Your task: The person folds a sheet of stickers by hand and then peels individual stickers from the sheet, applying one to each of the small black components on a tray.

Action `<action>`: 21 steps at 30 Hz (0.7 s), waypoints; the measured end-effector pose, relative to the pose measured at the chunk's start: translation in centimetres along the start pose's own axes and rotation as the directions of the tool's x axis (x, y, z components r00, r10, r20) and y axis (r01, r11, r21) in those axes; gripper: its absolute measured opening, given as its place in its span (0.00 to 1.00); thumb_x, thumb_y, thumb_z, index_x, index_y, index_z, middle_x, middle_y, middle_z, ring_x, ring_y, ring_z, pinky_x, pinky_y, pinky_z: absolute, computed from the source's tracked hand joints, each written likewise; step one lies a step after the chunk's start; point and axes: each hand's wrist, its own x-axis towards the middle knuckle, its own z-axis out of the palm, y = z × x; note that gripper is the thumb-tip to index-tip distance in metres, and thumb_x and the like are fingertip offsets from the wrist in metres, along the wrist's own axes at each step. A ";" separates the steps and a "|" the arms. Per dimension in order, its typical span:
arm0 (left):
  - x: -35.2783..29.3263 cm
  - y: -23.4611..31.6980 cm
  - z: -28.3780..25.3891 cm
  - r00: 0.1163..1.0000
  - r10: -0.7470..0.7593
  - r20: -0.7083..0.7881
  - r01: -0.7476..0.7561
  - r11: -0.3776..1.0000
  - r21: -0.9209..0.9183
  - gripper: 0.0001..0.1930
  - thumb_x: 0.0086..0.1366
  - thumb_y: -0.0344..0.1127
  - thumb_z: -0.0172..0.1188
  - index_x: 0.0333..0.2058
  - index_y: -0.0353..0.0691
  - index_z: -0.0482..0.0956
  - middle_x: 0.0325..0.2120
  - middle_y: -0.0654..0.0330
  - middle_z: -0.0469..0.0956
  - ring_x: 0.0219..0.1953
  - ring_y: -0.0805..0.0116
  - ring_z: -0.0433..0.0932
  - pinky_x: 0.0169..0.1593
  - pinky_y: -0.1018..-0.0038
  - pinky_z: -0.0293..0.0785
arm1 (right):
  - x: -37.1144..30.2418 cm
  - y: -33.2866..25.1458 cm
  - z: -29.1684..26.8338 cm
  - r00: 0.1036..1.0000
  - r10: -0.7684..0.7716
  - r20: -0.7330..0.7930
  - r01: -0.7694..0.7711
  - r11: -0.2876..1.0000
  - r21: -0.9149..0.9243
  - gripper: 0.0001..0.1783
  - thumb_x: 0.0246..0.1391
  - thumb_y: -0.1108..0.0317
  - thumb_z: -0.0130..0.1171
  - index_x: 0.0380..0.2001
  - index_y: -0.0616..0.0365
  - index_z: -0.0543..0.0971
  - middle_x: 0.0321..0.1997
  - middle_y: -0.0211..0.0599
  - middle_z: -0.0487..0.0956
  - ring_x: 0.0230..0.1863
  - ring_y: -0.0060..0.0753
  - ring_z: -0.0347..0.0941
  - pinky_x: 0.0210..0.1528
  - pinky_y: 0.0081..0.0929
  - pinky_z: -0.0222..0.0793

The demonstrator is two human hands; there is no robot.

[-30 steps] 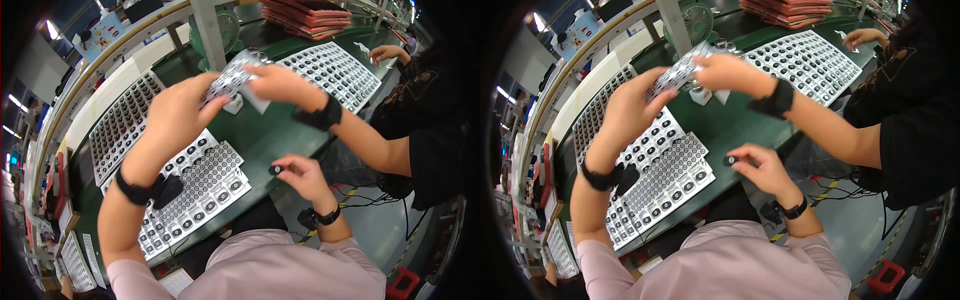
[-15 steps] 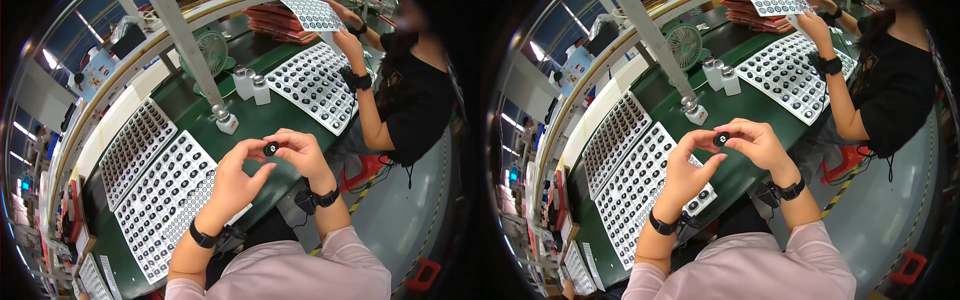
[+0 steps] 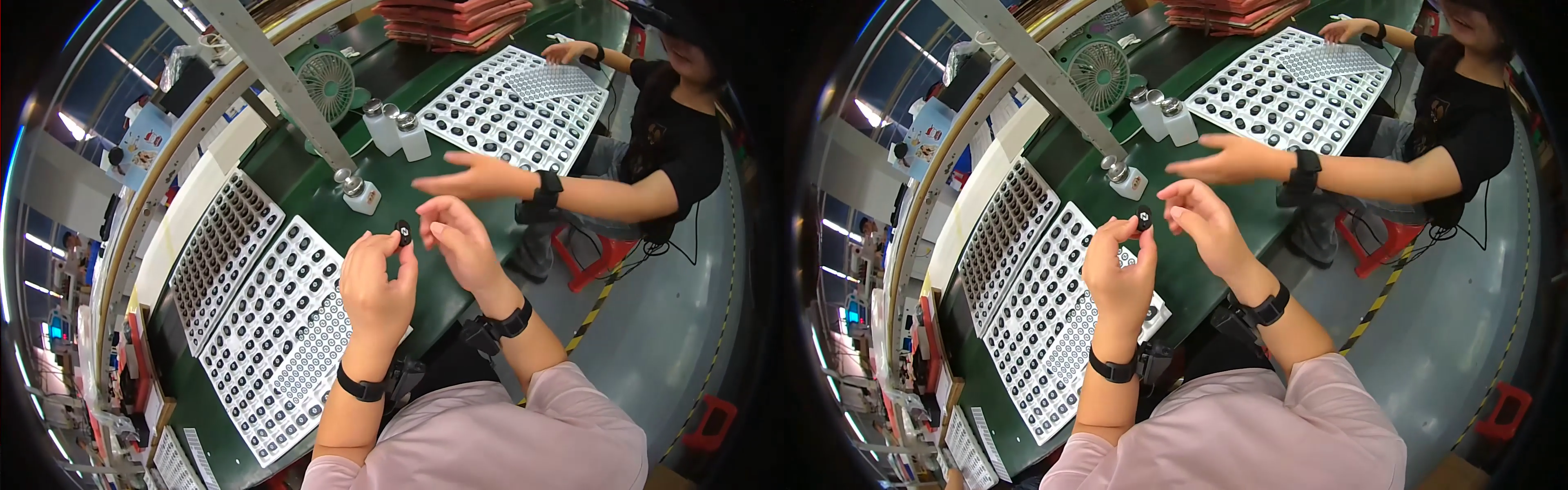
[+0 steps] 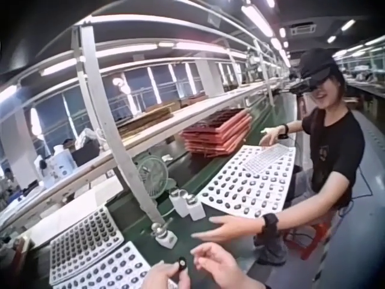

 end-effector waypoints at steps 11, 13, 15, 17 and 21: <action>-0.3 -0.1 -1.3 0.993 -0.118 -0.011 0.118 0.992 -0.037 0.13 0.48 0.21 0.66 0.33 0.35 0.76 0.25 0.57 0.78 0.29 0.59 0.79 0.40 0.65 0.78 | -1.4 1.1 2.2 0.977 -0.187 -0.101 0.105 0.838 -0.535 0.09 0.60 0.79 0.47 0.43 0.62 0.70 0.43 0.36 0.75 0.47 0.27 0.74 0.42 0.20 0.67; -0.3 0.4 -1.3 0.977 -0.214 0.019 0.215 0.971 -0.104 0.13 0.48 0.22 0.65 0.34 0.36 0.76 0.25 0.57 0.78 0.29 0.60 0.79 0.36 0.67 0.77 | -1.4 1.3 1.4 0.979 -0.160 -0.129 0.061 0.827 -0.559 0.10 0.60 0.79 0.47 0.44 0.63 0.70 0.43 0.35 0.75 0.46 0.26 0.73 0.42 0.19 0.67; -0.7 0.0 -1.1 0.967 -0.254 0.016 0.253 0.954 -0.162 0.13 0.48 0.23 0.65 0.35 0.36 0.76 0.26 0.57 0.78 0.29 0.61 0.79 0.34 0.67 0.75 | -1.3 1.4 0.8 0.981 -0.131 -0.144 0.024 0.815 -0.579 0.10 0.60 0.79 0.47 0.45 0.63 0.70 0.44 0.35 0.75 0.45 0.24 0.73 0.42 0.19 0.67; -1.2 0.0 -1.5 0.956 -0.293 0.006 0.287 0.932 -0.220 0.13 0.49 0.23 0.64 0.35 0.36 0.76 0.27 0.57 0.78 0.28 0.61 0.79 0.32 0.68 0.74 | -1.6 1.5 0.6 0.965 -0.080 -0.249 -0.104 0.756 -0.646 0.12 0.63 0.75 0.48 0.48 0.65 0.71 0.41 0.33 0.75 0.40 0.22 0.72 0.45 0.20 0.68; -2.0 0.6 -2.6 0.929 -0.347 0.126 0.369 0.864 -0.343 0.12 0.52 0.22 0.64 0.37 0.33 0.77 0.31 0.55 0.80 0.31 0.66 0.81 0.36 0.74 0.76 | -2.0 1.6 1.7 0.964 0.010 -0.267 -0.144 0.862 -0.486 0.15 0.64 0.71 0.48 0.52 0.66 0.70 0.43 0.34 0.75 0.42 0.25 0.71 0.48 0.22 0.68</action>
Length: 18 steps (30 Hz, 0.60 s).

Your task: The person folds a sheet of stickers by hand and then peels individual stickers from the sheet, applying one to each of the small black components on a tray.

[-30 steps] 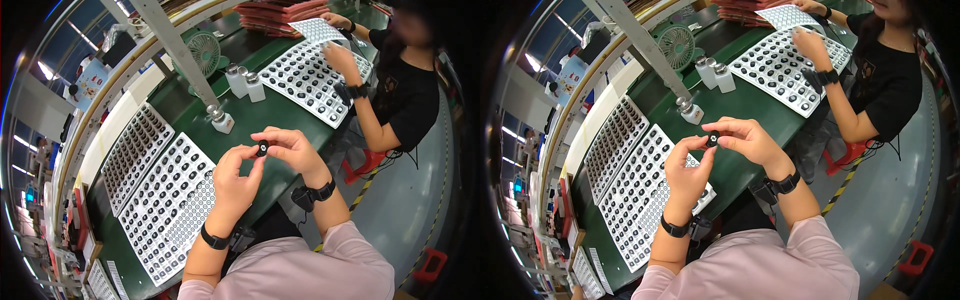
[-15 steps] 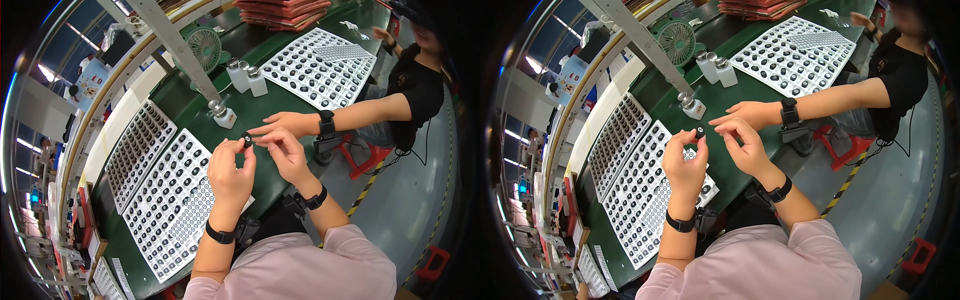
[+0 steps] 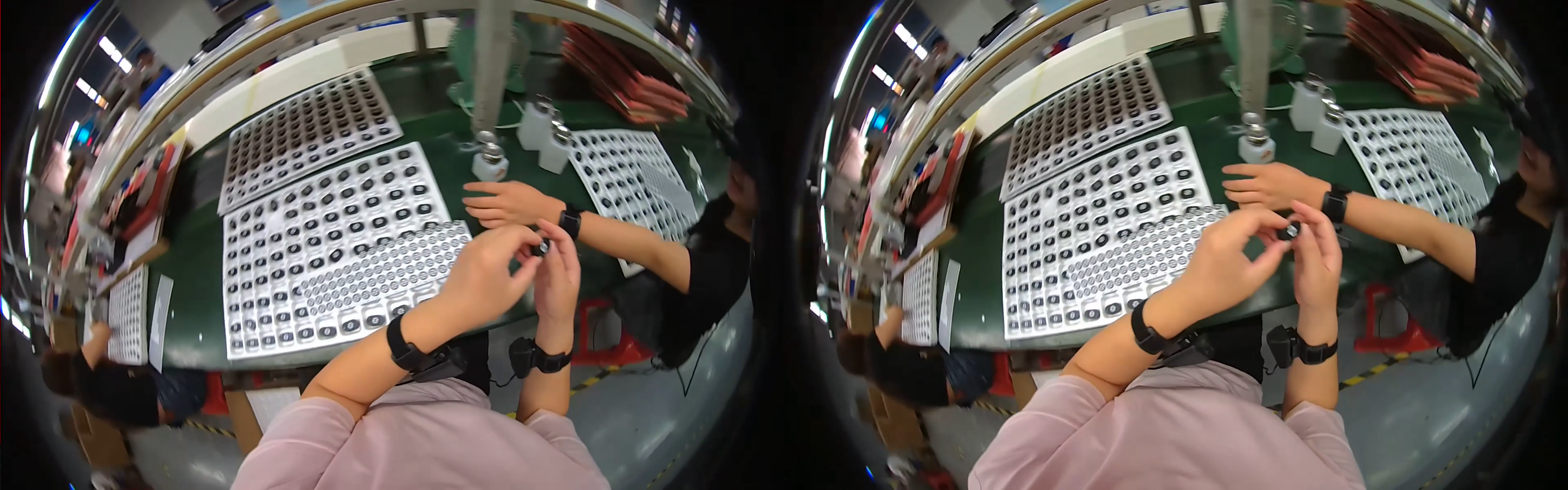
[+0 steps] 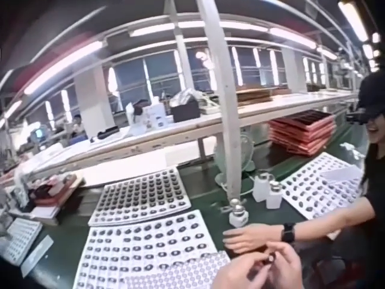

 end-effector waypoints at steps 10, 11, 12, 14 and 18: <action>-1.8 -0.4 -2.3 0.996 -0.076 0.054 0.079 0.996 -0.044 0.13 0.54 0.25 0.63 0.39 0.35 0.77 0.31 0.56 0.79 0.32 0.63 0.79 0.36 0.70 0.75 | -0.6 0.6 0.8 0.983 -0.115 0.145 0.121 0.992 -0.032 0.17 0.64 0.70 0.48 0.53 0.68 0.68 0.46 0.40 0.73 0.46 0.29 0.70 0.51 0.28 0.68; -2.0 -0.5 -2.5 0.996 -0.083 0.044 0.085 0.995 -0.046 0.13 0.54 0.25 0.63 0.39 0.35 0.77 0.31 0.56 0.79 0.32 0.63 0.79 0.36 0.70 0.75 | -0.5 1.0 0.3 0.972 -0.135 0.195 0.153 0.985 -0.083 0.18 0.64 0.70 0.48 0.54 0.68 0.67 0.47 0.42 0.73 0.47 0.30 0.70 0.51 0.29 0.68; -2.2 -0.6 -2.9 0.995 -0.089 0.032 0.090 0.996 -0.027 0.13 0.54 0.25 0.63 0.39 0.35 0.77 0.31 0.56 0.79 0.32 0.63 0.79 0.37 0.70 0.75 | -0.4 1.4 0.0 0.972 -0.126 0.200 0.146 0.985 -0.087 0.18 0.64 0.70 0.48 0.54 0.68 0.67 0.47 0.42 0.73 0.47 0.30 0.70 0.51 0.29 0.68; -2.3 -0.7 -3.4 0.996 -0.087 0.028 0.087 0.996 -0.003 0.13 0.54 0.25 0.63 0.40 0.35 0.77 0.31 0.56 0.79 0.34 0.62 0.79 0.38 0.70 0.75 | 0.6 1.8 -0.3 0.982 -0.059 0.178 0.056 0.998 0.021 0.17 0.63 0.71 0.49 0.53 0.68 0.68 0.43 0.39 0.73 0.42 0.29 0.70 0.47 0.26 0.68; -3.8 -0.1 -6.9 1.000 -0.020 0.004 0.020 1.000 0.012 0.13 0.54 0.25 0.63 0.40 0.35 0.77 0.32 0.54 0.79 0.35 0.59 0.78 0.41 0.69 0.74 | 2.5 1.6 -0.7 0.999 0.022 0.033 -0.030 0.958 0.285 0.16 0.63 0.70 0.51 0.51 0.67 0.69 0.40 0.37 0.73 0.39 0.27 0.69 0.42 0.21 0.67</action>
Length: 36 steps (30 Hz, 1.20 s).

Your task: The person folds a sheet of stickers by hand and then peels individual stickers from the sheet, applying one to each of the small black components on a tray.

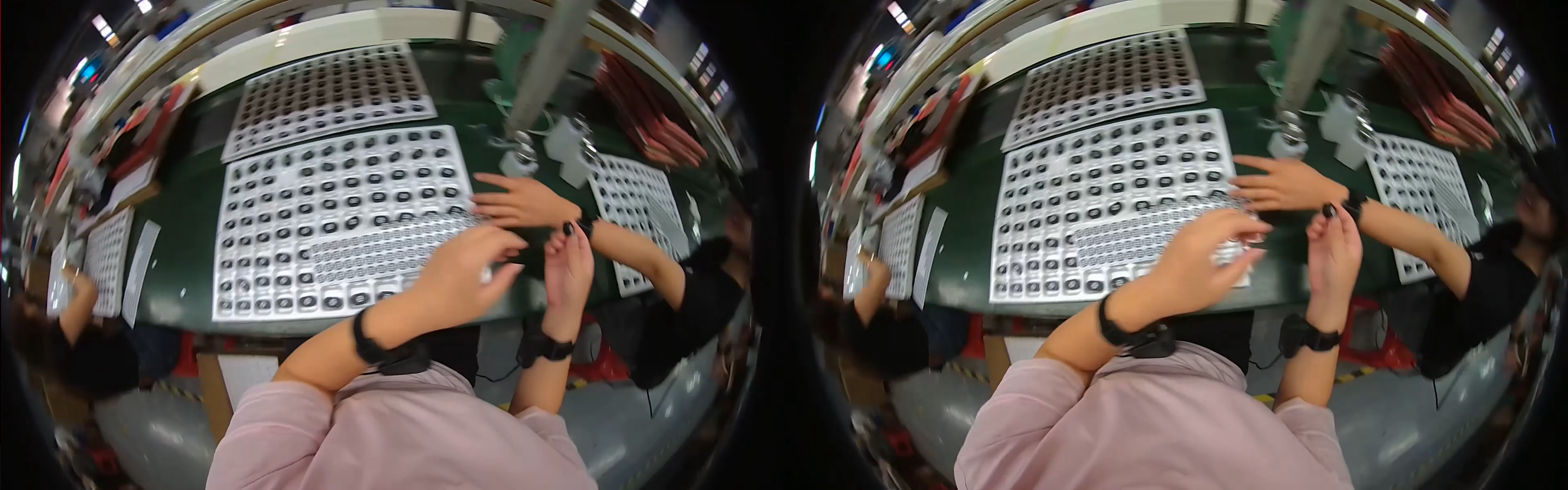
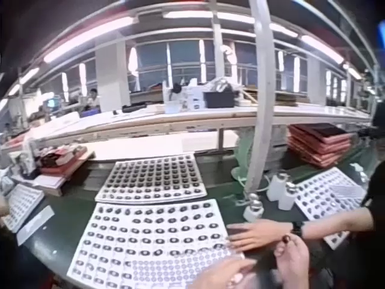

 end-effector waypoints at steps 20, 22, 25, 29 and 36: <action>-11.5 1.2 -13.9 0.940 -0.283 -0.192 0.308 0.945 0.111 0.05 0.61 0.21 0.53 0.36 0.29 0.74 0.34 0.54 0.75 0.34 0.70 0.73 0.42 0.77 0.70 | 2.5 -2.1 -6.5 0.988 0.113 -0.104 -0.026 0.793 0.609 0.16 0.63 0.63 0.50 0.51 0.57 0.73 0.45 0.33 0.77 0.42 0.28 0.72 0.43 0.28 0.71; -11.8 0.9 -14.0 0.939 -0.283 -0.195 0.308 0.945 0.109 0.05 0.61 0.20 0.52 0.36 0.29 0.74 0.34 0.54 0.74 0.34 0.70 0.73 0.42 0.77 0.70 | 2.5 -2.0 -6.3 0.989 0.036 -0.140 0.039 0.867 0.497 0.17 0.64 0.61 0.49 0.52 0.55 0.72 0.47 0.31 0.77 0.44 0.28 0.71 0.45 0.29 0.69; -11.9 0.6 -14.0 0.938 -0.281 -0.203 0.308 0.945 0.113 0.05 0.61 0.20 0.52 0.36 0.29 0.74 0.34 0.54 0.74 0.34 0.70 0.73 0.42 0.77 0.70 | 3.3 -3.0 -6.5 0.994 -0.057 -0.093 0.093 0.889 0.449 0.18 0.63 0.61 0.49 0.54 0.53 0.71 0.48 0.30 0.76 0.46 0.27 0.70 0.46 0.28 0.68; -11.6 0.7 -13.9 0.936 -0.278 -0.215 0.302 0.949 0.088 0.05 0.62 0.20 0.52 0.36 0.29 0.74 0.34 0.54 0.74 0.34 0.70 0.73 0.42 0.77 0.70 | 4.0 -4.7 -6.5 0.985 -0.170 0.002 0.151 0.881 0.449 0.18 0.62 0.62 0.52 0.54 0.53 0.71 0.48 0.31 0.76 0.46 0.25 0.70 0.46 0.24 0.66; -11.8 -0.4 -12.8 0.938 -0.325 -0.122 0.336 0.938 0.083 0.05 0.60 0.20 0.52 0.35 0.29 0.74 0.33 0.54 0.75 0.34 0.70 0.73 0.41 0.78 0.69 | 0.4 -5.6 -8.4 0.986 -0.077 -0.144 0.084 0.996 0.042 0.18 0.62 0.64 0.53 0.54 0.56 0.72 0.40 0.30 0.76 0.38 0.22 0.70 0.39 0.20 0.66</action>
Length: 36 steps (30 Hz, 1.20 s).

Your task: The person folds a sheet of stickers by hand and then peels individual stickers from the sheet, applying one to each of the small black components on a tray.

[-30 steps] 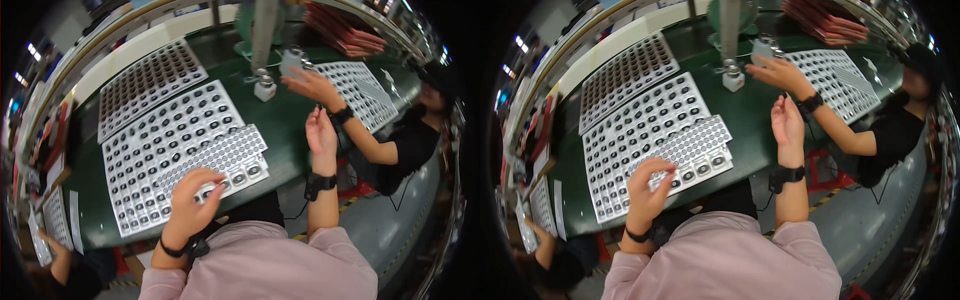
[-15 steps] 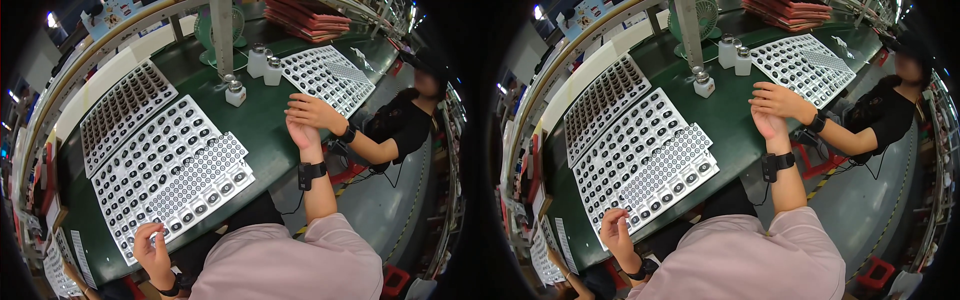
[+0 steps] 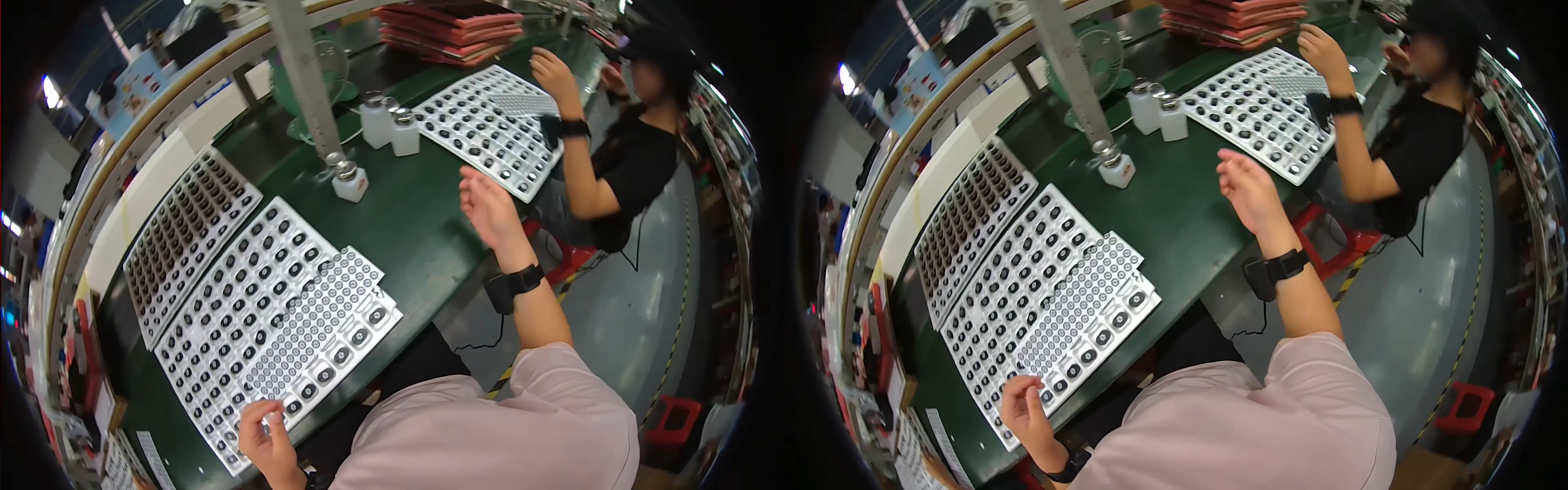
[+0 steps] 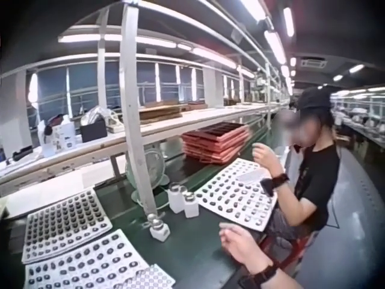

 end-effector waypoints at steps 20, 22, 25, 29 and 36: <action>-8.1 -1.1 -1.0 0.669 -0.446 0.595 0.356 0.894 0.271 0.06 0.58 0.27 0.59 0.35 0.36 0.80 0.33 0.50 0.79 0.37 0.53 0.78 0.44 0.66 0.73 | -3.5 -8.9 -9.0 0.903 -0.251 0.348 0.186 -0.502 -0.844 0.23 0.44 0.81 0.53 0.47 0.57 0.76 0.49 0.39 0.73 0.48 0.47 0.67 0.51 0.34 0.66; -10.4 -4.0 -1.3 0.705 -0.451 0.547 0.346 0.893 0.289 0.08 0.58 0.31 0.59 0.36 0.37 0.80 0.33 0.50 0.79 0.38 0.52 0.78 0.45 0.66 0.73 | -3.3 -9.2 -8.9 0.929 -0.179 0.325 0.191 -0.522 -0.831 0.25 0.42 0.82 0.51 0.48 0.57 0.76 0.50 0.37 0.73 0.49 0.46 0.66 0.53 0.35 0.64; -14.6 -11.1 -3.8 0.646 -0.425 0.634 0.091 0.868 0.489 0.13 0.60 0.37 0.55 0.42 0.40 0.79 0.41 0.52 0.78 0.45 0.53 0.76 0.51 0.61 0.70 | -3.2 -10.2 -9.0 0.944 -0.104 0.314 0.211 -0.542 -0.814 0.28 0.40 0.83 0.50 0.49 0.56 0.75 0.52 0.36 0.74 0.49 0.46 0.66 0.53 0.36 0.63; -16.2 -13.5 -3.3 0.653 -0.338 0.678 -0.189 0.794 0.578 0.16 0.61 0.40 0.54 0.45 0.42 0.79 0.46 0.53 0.77 0.50 0.54 0.75 0.55 0.57 0.67 | -3.1 -11.3 -8.8 0.945 -0.022 0.327 0.256 -0.573 -0.779 0.30 0.38 0.83 0.49 0.51 0.57 0.75 0.53 0.36 0.74 0.49 0.45 0.66 0.53 0.37 0.63; -17.5 -14.7 -2.2 0.702 0.017 0.712 -0.617 0.514 0.596 0.15 0.64 0.41 0.53 0.47 0.44 0.78 0.49 0.54 0.75 0.53 0.55 0.73 0.57 0.50 0.62 | -3.6 -10.3 -9.3 0.927 -0.055 0.371 0.258 -0.623 -0.738 0.31 0.39 0.82 0.50 0.53 0.59 0.73 0.54 0.37 0.74 0.49 0.46 0.66 0.54 0.38 0.63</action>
